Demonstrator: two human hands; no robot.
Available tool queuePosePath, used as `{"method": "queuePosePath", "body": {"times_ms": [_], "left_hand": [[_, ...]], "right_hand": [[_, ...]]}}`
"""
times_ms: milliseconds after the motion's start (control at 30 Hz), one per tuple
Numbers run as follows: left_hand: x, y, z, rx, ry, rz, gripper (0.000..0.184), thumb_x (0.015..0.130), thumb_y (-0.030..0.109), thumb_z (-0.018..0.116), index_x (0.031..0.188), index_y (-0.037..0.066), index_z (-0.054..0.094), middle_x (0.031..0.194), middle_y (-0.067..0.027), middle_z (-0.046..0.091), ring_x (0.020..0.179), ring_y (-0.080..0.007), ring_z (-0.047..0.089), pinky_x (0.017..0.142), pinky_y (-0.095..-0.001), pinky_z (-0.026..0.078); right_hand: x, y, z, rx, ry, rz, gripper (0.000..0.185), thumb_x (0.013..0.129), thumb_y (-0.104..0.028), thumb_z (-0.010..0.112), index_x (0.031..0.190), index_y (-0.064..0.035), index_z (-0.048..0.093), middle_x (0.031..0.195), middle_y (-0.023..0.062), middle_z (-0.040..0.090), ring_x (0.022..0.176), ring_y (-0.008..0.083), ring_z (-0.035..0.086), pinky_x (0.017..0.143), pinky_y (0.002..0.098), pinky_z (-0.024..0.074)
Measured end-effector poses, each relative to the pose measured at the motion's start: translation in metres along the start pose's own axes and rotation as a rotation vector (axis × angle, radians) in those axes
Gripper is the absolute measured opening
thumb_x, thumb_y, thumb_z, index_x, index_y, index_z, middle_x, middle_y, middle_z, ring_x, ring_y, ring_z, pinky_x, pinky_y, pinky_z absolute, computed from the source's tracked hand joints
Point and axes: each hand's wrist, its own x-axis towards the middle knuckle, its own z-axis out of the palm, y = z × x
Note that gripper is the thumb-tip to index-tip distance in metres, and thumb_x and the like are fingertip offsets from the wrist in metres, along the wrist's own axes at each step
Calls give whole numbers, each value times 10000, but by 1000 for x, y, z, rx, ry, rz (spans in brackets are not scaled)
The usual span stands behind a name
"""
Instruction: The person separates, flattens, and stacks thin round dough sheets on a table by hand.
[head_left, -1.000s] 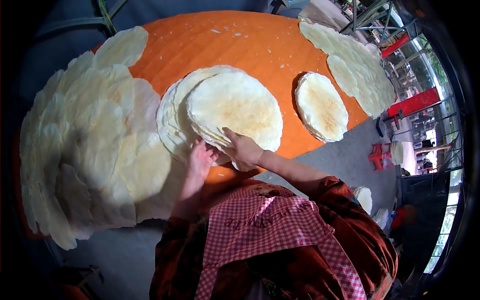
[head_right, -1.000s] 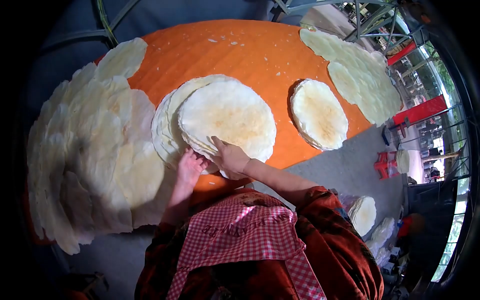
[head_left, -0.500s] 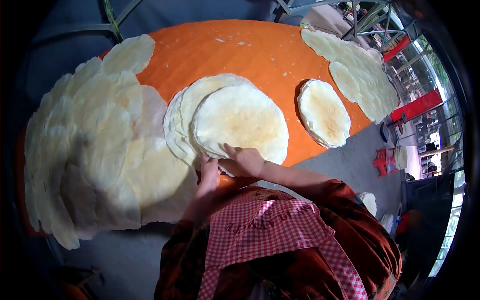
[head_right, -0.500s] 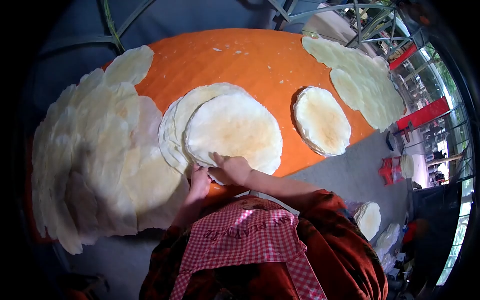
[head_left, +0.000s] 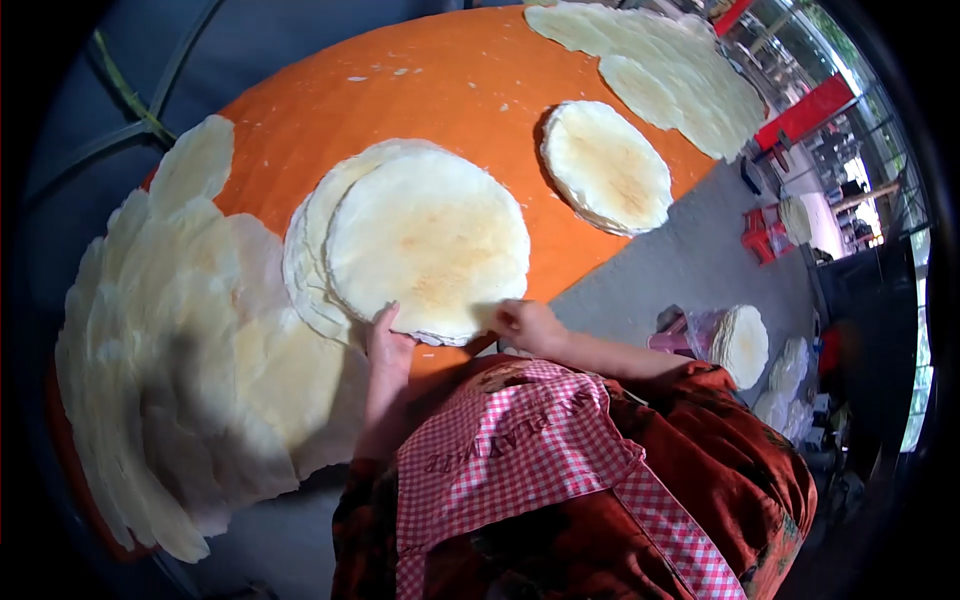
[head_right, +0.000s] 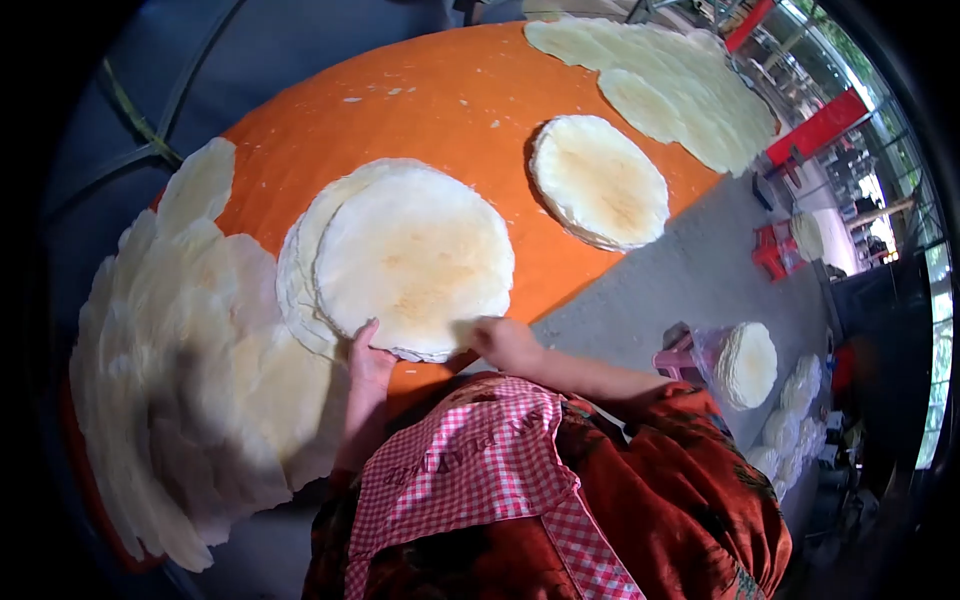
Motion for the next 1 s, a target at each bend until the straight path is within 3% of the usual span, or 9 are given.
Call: {"method": "queuePosePath", "body": {"times_ms": [67,100,200,333,467,533,633,800,1000], "left_hand": [[15,-4,-3,129,90,49,312,780,80,635,1084,44,574,1136,-102,574,1067,-265,556,879,-459,477],[6,5,19,107,153,-10,236,742,3,606,976,34,595,1064,-93,580,1016,-252,573,843,-425,496],[-9,19,50,96,169,15,341,769,23,613,1103,28,546,1123,-111,560,1057,-275,558,896,-459,480],[-26,17,37,216,111,10,525,793,-7,601,1288,18,428,1252,-141,505,1135,-305,519,961,-487,448],[-14,-29,-41,484,108,178,669,777,-116,554,1381,63,330,1348,-149,441,1215,-308,463,992,-468,421],[-31,-27,-7,445,109,192,689,766,-137,552,1385,60,325,1363,-143,432,1217,-306,462,997,-452,416],[-21,5,-3,214,-6,98,520,891,125,523,1379,50,363,1382,-143,438,1257,-316,435,1022,-486,390],[16,70,7,340,36,-80,525,930,335,494,1343,20,427,1341,-138,502,1239,-323,464,1056,-486,345],[59,82,0,455,102,-156,560,833,153,644,1306,-58,432,1300,-194,508,1203,-339,484,1019,-472,397]], "right_hand": [[-18,55,3,591,-276,344,339,862,-347,652,940,-17,657,802,108,683,696,276,658,648,384,544],[-24,57,-6,736,-383,555,445,886,-423,607,1065,-17,613,945,121,671,831,254,657,735,380,542],[-12,74,13,1726,-249,488,561,890,-485,568,1220,-34,519,1109,149,621,989,269,621,866,394,510],[28,68,19,2166,-61,147,611,915,-460,531,1337,-39,399,1264,166,544,1104,289,579,902,421,512],[44,57,14,1791,125,351,481,883,-205,627,1297,-23,462,1208,167,584,1066,296,602,911,426,509],[49,50,10,1685,274,397,459,816,-13,647,1250,6,496,1158,168,606,1031,286,613,871,413,521],[55,60,17,1503,359,422,511,769,84,627,1251,-1,483,1121,152,616,1008,265,613,848,403,521],[33,86,28,1456,348,357,497,786,39,644,1256,-8,489,1114,140,629,975,260,631,844,385,522],[34,96,12,1881,171,362,516,819,-47,653,1301,-41,468,1173,156,601,1021,266,616,857,390,521]]}}
